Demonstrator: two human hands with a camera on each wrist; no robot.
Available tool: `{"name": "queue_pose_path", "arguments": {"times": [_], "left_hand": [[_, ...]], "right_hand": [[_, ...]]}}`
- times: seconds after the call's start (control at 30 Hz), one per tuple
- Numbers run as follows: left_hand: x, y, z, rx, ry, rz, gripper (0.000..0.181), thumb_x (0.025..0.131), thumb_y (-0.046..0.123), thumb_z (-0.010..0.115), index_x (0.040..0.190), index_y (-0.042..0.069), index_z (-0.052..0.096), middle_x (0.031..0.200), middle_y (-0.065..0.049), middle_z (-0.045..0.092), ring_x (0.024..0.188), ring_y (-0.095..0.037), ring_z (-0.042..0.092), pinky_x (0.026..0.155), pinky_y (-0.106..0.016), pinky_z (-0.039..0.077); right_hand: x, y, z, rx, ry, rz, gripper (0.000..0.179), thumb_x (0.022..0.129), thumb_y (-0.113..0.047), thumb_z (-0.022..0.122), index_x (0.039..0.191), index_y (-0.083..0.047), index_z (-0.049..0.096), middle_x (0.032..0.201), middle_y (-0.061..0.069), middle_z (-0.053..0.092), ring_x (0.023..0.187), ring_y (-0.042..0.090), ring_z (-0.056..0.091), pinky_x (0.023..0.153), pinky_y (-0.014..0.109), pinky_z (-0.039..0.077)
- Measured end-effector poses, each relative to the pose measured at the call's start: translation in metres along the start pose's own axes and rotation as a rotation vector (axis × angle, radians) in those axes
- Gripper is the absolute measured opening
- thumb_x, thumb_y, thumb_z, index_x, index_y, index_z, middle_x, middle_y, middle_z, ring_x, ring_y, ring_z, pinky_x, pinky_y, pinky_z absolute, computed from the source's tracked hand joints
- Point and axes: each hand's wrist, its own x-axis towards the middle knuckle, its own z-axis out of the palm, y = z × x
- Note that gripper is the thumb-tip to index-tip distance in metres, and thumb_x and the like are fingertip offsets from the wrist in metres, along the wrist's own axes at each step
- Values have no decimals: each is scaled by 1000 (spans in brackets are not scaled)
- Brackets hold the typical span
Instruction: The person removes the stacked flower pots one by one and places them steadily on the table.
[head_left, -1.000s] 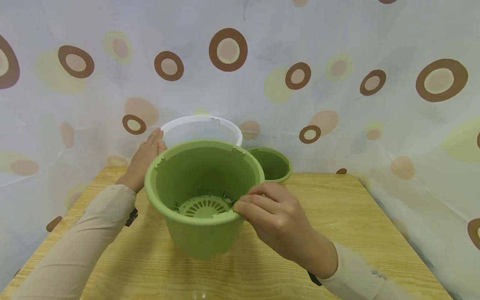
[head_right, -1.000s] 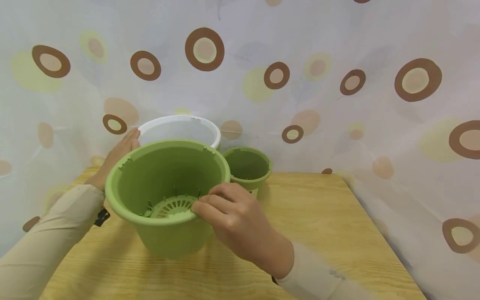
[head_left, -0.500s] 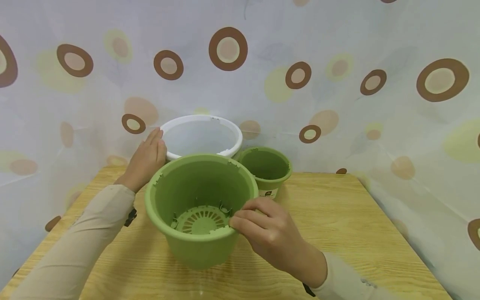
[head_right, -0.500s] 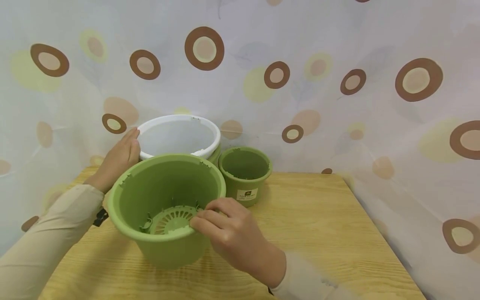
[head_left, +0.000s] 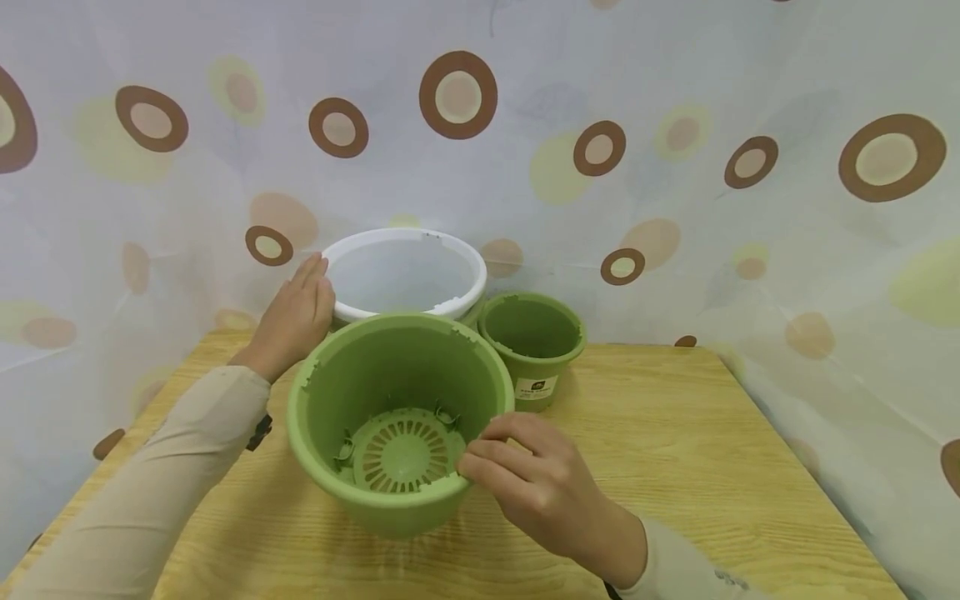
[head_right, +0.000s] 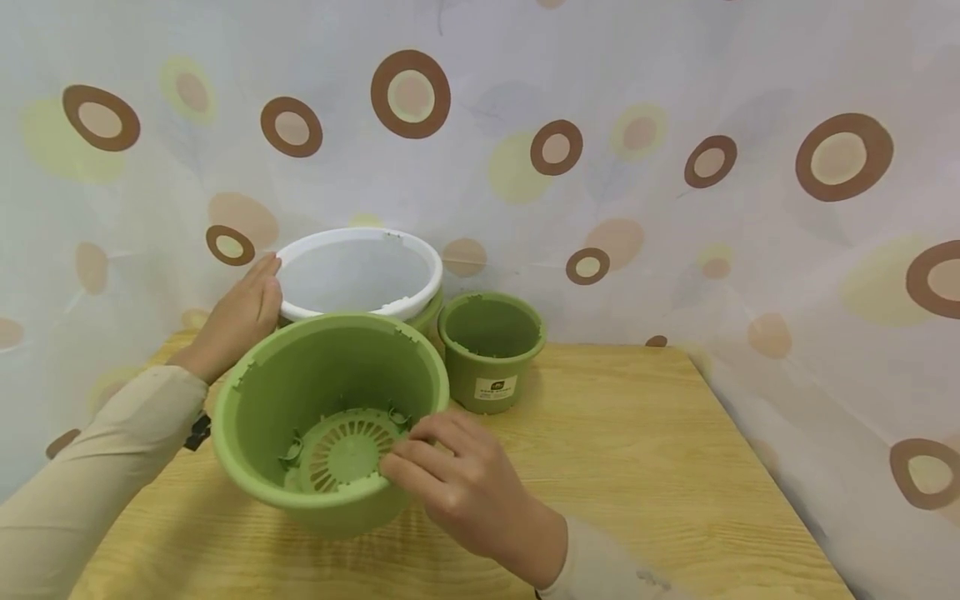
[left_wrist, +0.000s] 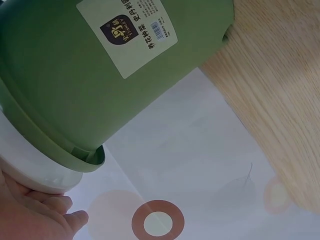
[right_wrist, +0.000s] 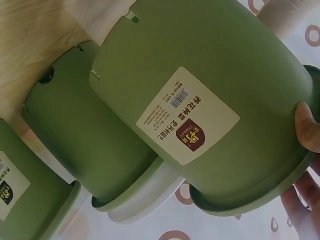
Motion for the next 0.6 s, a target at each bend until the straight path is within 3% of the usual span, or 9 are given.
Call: {"name": "queue_pose_path", "arguments": {"times": [0.27, 0.6], "left_hand": [[1, 0, 1, 8, 3, 4, 61, 102, 29, 9, 148, -8, 22, 157, -23, 17, 145, -38, 14, 115, -58, 13], [1, -1, 2, 2, 6, 6, 61, 102, 29, 9, 148, -8, 23, 157, -23, 17, 145, -38, 14, 115, -59, 14]], "right_hand": [[-3, -1, 2, 6, -8, -85, 26, 94, 4, 52, 79, -9, 69, 77, -3, 68, 71, 14, 58, 66, 24, 52], [-16, -3, 9, 15, -26, -91, 23, 95, 0, 53, 81, -9, 70, 79, -3, 69, 72, 14, 60, 69, 24, 53]]}}
